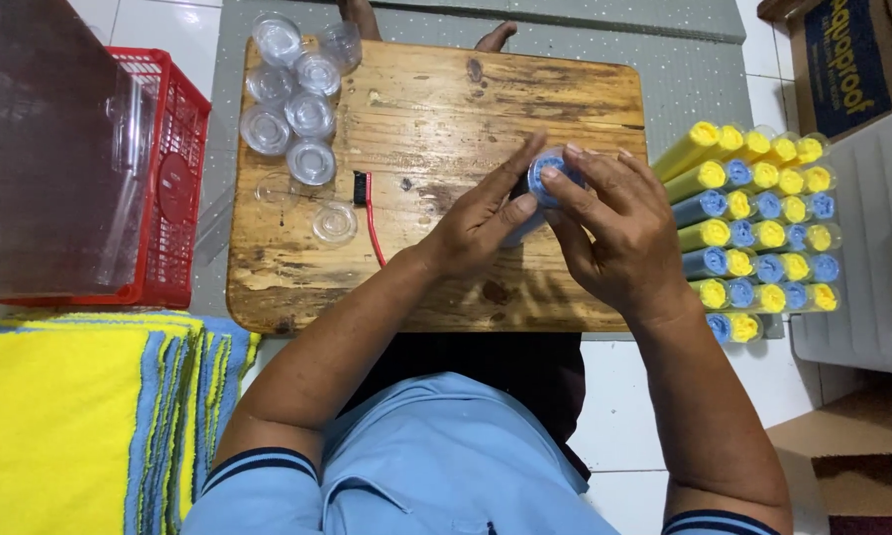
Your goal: The person brushes a blue cloth with a red brush, folds it, rolls it tightly, and inserts it into a clear plastic tube. The person then repeats the process with a yellow cloth, brushing and folding it before the clip ends.
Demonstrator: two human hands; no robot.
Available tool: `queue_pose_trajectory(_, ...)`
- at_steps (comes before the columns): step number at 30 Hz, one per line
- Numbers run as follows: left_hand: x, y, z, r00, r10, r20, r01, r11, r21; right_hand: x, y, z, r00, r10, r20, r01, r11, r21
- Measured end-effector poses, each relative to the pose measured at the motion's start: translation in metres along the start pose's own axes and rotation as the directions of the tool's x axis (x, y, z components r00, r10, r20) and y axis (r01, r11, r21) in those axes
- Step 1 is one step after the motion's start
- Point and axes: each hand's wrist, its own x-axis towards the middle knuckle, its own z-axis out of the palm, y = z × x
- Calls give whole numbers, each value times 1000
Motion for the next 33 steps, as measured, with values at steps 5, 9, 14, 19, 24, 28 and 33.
queue_pose_trajectory(5, 1, 13, 3, 1000, -8, -7, 8, 999, 38, -5, 1, 3, 1000, -14, 2, 14, 999, -34)
queue_pose_trajectory(9, 2, 8, 4, 995, -46, -86, 55, 993, 108, -16, -5, 25, 999, 15, -49, -18, 998, -61)
queue_pose_trajectory(14, 7, 17, 4, 978, 58, -202, -15, 978, 208, -20, -18, 41, 979, 156, -133, -132, 976, 176)
queue_pose_trajectory(19, 11, 18, 15, 973, 63, -222, -42, 994, 102, -24, -27, 48, 950, 253, -185, -210, 952, 224)
queue_pose_trajectory(24, 7, 30, 20, 990, 27, -136, -26, 1000, 12, -38, -43, 45, 901, 343, -267, -276, 926, 258)
queue_pose_trajectory(28, 2, 34, 28, 994, 109, -15, -104, 975, 197, -64, -49, 40, 807, 504, -307, -378, 841, 386)
queue_pose_trajectory(33, 6, 48, 61, 980, 81, 184, -133, 947, 294, -84, -48, 10, 713, 643, -280, -472, 735, 486)
